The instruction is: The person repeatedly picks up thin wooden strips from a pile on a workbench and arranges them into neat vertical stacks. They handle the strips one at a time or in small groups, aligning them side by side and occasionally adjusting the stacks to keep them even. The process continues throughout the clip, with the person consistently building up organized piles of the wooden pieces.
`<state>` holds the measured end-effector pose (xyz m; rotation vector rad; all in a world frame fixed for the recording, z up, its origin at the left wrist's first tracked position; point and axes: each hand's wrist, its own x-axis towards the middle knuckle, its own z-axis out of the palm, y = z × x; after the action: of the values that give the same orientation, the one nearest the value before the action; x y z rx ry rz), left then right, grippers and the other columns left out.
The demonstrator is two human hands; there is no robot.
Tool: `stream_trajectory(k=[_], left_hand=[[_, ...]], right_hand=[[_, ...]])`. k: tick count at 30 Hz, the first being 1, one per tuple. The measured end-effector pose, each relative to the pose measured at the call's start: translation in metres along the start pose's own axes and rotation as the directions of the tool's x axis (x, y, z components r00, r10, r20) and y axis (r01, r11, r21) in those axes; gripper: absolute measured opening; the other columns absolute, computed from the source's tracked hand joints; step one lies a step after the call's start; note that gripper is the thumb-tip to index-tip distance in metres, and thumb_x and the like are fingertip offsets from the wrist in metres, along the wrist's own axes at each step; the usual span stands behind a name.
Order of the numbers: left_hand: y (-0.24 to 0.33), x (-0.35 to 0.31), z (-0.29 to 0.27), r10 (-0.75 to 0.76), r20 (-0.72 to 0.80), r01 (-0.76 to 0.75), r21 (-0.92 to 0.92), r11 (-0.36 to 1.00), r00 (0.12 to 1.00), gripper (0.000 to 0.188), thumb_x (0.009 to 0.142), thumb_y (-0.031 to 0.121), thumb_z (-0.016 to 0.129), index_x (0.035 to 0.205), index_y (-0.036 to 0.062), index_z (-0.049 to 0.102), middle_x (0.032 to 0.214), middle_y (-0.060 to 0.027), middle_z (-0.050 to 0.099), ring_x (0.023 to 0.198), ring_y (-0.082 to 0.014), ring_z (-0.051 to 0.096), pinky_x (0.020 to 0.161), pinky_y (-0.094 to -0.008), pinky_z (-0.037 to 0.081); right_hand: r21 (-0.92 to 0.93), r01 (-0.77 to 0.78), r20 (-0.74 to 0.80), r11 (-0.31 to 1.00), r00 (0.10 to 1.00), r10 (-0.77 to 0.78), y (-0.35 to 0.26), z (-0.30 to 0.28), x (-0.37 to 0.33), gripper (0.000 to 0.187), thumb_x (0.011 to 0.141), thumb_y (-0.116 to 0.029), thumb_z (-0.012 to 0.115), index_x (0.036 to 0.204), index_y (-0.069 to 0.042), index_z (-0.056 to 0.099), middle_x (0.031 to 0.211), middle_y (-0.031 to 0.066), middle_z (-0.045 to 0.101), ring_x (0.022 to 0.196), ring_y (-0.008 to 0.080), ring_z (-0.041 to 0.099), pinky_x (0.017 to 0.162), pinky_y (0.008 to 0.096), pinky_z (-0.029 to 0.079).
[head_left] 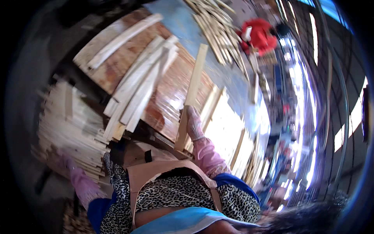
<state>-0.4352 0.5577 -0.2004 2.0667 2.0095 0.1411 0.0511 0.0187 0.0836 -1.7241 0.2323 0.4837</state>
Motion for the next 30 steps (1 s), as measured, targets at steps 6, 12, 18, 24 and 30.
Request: stream_trajectory(k=[6,12,18,24,30], left_hand=[[0.174,-0.07,-0.06,0.638,-0.396,-0.725,-0.116,0.679,0.661,0.061,0.094,0.03,0.068,0.148,0.0052,0.053,0.139,-0.0158,0.062,0.13,-0.0366,0.057,0.11,-0.0469,0.046],[0.39,-0.346,-0.071,0.999,-0.007,-0.798,-0.602,-0.032,-0.034,0.06,0.088,0.029,0.076,0.141,0.0051,0.061,0.139,-0.0139,0.062,0.134,-0.0353,0.053,0.115,-0.0479,0.04],[0.461,-0.535,-0.018,0.797,0.518,-0.946,-0.244,-0.212,-0.312,0.081,0.098,0.059,0.057,0.161,0.0129,0.037,0.167,-0.0152,0.037,0.156,-0.0301,0.029,0.131,-0.0414,0.01],[0.454,-0.579,0.03,0.888,0.378,-0.504,-0.838,0.209,-0.26,0.077,0.095,0.037,0.071,0.159,0.0083,0.039,0.162,-0.0178,0.041,0.149,-0.035,0.038,0.127,-0.0416,0.027],[0.463,-0.574,0.031,0.832,0.496,-0.612,-0.747,0.261,-0.25,0.08,0.092,0.023,0.071,0.159,-0.0009,0.034,0.157,-0.0261,0.046,0.146,-0.0375,0.044,0.123,-0.0396,0.034]], right_hand=[[0.282,-0.045,-0.287,0.958,0.949,0.129,0.055,-0.075,-0.035,0.036,0.109,-0.039,0.051,0.113,-0.008,0.068,0.089,0.0092,0.072,0.069,0.0209,0.064,0.06,0.0357,0.056],[0.703,0.051,-0.212,0.709,0.967,0.141,0.094,-0.157,-0.081,0.075,0.101,-0.067,0.054,0.145,-0.007,0.054,0.066,-0.0028,0.059,0.05,0.009,0.052,0.049,0.0283,0.046],[0.959,0.256,-0.202,0.119,0.918,-0.342,0.132,-0.2,-0.116,0.093,0.102,-0.078,0.034,0.157,-0.003,0.042,0.076,-0.0009,0.064,0.049,0.0081,0.042,0.051,0.027,0.04],[0.968,0.243,-0.231,-0.054,0.793,-0.564,0.175,-0.238,-0.116,0.083,0.106,-0.067,0.039,0.163,-0.007,0.033,0.086,0.0023,0.069,0.049,0.0083,0.04,0.045,0.024,0.037],[0.942,0.307,-0.267,0.139,0.932,-0.246,0.178,-0.291,-0.126,0.062,0.109,-0.05,0.051,0.158,-0.014,0.044,0.08,0.0007,0.07,0.046,0.007,0.046,0.043,0.0262,0.042]])
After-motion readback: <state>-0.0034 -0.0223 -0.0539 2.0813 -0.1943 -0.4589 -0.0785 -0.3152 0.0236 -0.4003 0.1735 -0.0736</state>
